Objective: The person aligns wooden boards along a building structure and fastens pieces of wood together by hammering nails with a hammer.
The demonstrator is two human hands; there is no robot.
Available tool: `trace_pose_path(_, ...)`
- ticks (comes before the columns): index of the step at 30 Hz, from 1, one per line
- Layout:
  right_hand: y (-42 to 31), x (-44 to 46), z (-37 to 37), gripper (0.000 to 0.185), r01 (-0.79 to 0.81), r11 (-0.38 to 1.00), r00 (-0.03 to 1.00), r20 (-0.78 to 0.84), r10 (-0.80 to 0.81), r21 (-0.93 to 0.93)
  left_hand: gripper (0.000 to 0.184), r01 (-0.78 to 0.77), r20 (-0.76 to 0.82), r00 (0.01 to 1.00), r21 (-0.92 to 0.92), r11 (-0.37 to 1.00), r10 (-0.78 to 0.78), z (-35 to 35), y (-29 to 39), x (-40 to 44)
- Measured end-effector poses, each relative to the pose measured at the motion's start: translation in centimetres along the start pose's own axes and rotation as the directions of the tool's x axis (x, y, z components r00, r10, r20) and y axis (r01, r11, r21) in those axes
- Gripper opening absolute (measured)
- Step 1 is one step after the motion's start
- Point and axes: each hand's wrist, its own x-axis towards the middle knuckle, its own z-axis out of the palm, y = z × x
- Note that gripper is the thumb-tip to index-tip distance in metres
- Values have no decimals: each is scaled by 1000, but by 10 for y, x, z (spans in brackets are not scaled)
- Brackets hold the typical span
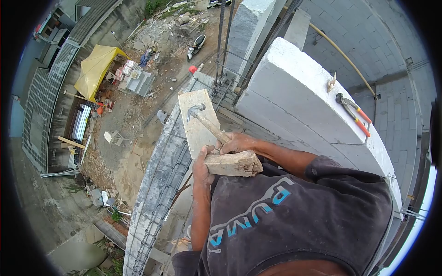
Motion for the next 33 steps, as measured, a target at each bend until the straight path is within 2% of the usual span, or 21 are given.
trace_pose_path(2,-15,-12,-2,31,2,988,998,-55,-11,-152,50,33,-52,998,-43,999,-35,-4,-3,-6)
trace_pose_path(5,13,4,-34,30,159,952,982,-55,-179,-260,64,72,-106,991,-139,988,-87,-7,-7,-13)
trace_pose_path(7,-11,-12,-39,29,99,969,993,-46,-112,-225,72,88,-117,987,-177,980,-110,-8,-5,-20)
trace_pose_path(10,-4,-10,-55,29,79,975,994,-60,-93,-207,73,137,24,990,-290,947,-136,-41,-6,-18)
trace_pose_path(11,-1,-8,-60,30,63,975,995,-66,-78,-215,70,115,79,992,-304,946,-96,-52,-9,-15)
trace_pose_path(14,2,-10,-65,30,18,985,991,-124,-40,-171,66,15,-84,996,-282,959,-41,-45,-5,-17)
trace_pose_path(15,4,-11,-65,30,2,989,989,-143,-23,-146,57,1,-105,994,-303,953,-35,-48,-6,-13)
trace_pose_path(18,18,-10,-65,28,4,999,978,-209,-13,-43,50,-85,-175,984,-268,960,38,-54,-15,10)
trace_pose_path(21,24,-11,-70,29,-26,998,973,-229,13,-53,49,-166,-224,968,-240,957,112,-40,-10,23)
trace_pose_path(24,20,-15,-69,32,-40,995,968,-251,17,-88,54,-261,-283,934,-126,957,218,-29,-10,36)
trace_pose_path(25,18,-16,-69,34,-43,994,966,-258,15,-103,59,-280,-259,936,-132,951,239,-36,-12,45)
trace_pose_path(28,17,-15,-69,39,-27,995,967,-256,1,-100,58,-356,-354,883,-77,931,309,-44,-19,61)
trace_pose_path(31,13,-16,-69,33,-36,997,972,-235,19,-70,57,-301,-363,885,33,953,292,-51,-16,67)
trace_pose_path(33,13,-15,-66,32,-56,993,972,-232,31,-101,57,-268,-307,915,16,963,260,-51,-17,72)
